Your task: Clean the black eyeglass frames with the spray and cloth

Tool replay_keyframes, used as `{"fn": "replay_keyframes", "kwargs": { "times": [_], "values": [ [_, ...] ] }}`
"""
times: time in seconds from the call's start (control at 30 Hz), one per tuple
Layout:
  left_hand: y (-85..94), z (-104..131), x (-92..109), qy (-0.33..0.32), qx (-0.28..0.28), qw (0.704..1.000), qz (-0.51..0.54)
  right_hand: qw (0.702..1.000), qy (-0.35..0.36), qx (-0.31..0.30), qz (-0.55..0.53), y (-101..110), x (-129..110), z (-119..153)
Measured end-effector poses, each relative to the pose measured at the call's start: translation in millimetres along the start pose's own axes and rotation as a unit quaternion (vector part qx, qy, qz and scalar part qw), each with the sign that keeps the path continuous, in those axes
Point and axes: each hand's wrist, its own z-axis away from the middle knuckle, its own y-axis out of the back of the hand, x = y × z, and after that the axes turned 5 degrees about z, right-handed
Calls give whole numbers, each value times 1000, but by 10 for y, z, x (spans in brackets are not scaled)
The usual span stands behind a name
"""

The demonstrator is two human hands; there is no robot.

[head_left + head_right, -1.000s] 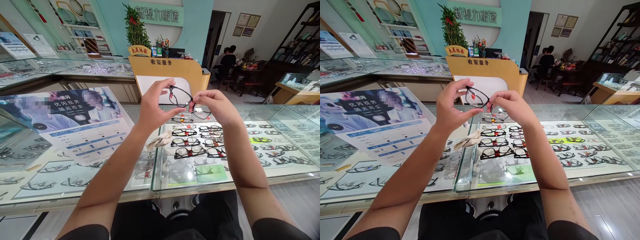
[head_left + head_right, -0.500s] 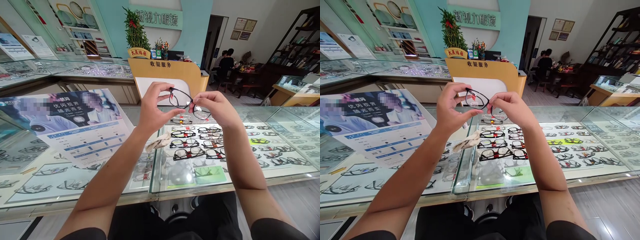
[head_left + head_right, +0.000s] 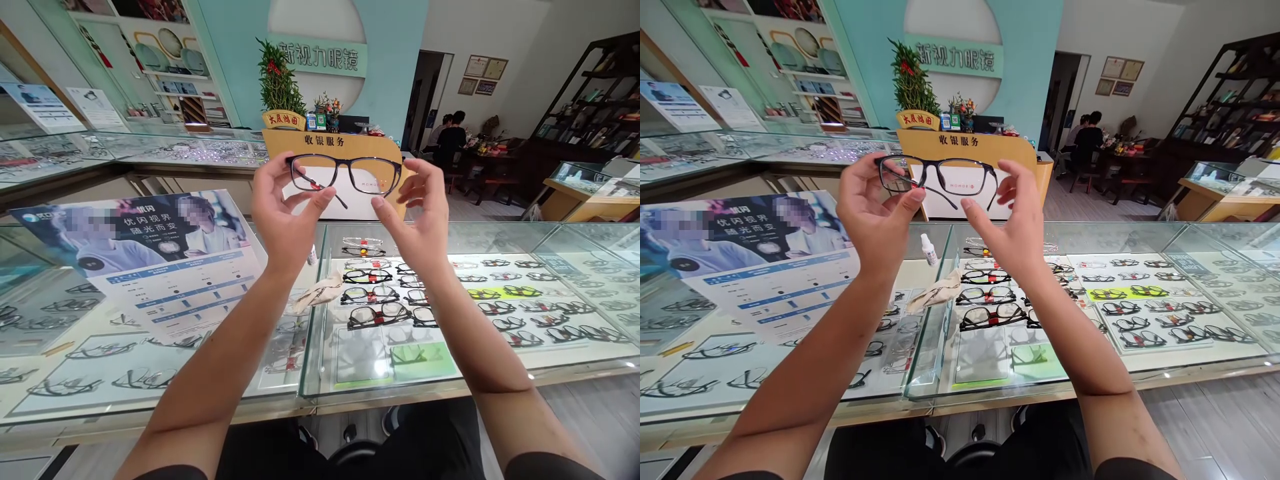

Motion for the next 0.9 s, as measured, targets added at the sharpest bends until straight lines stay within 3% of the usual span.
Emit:
{"fn": "replay_keyframes", "kwargs": {
  "times": [0.13,0.37,0.73,0.9],
  "values": [
    [5,31,74,6,-8,1000,-14,999,-20,-7,-35,-99,-13,30],
    [-91,36,194,99,68,990,77,998,-36,5,-52,-117,167,-23],
    [-104,47,153,105,70,991,41,997,-62,-13,34,-69,175,-64],
    [-127,72,105,91,58,993,42,996,-17,11,90,-72,261,-74]
  ]
}}
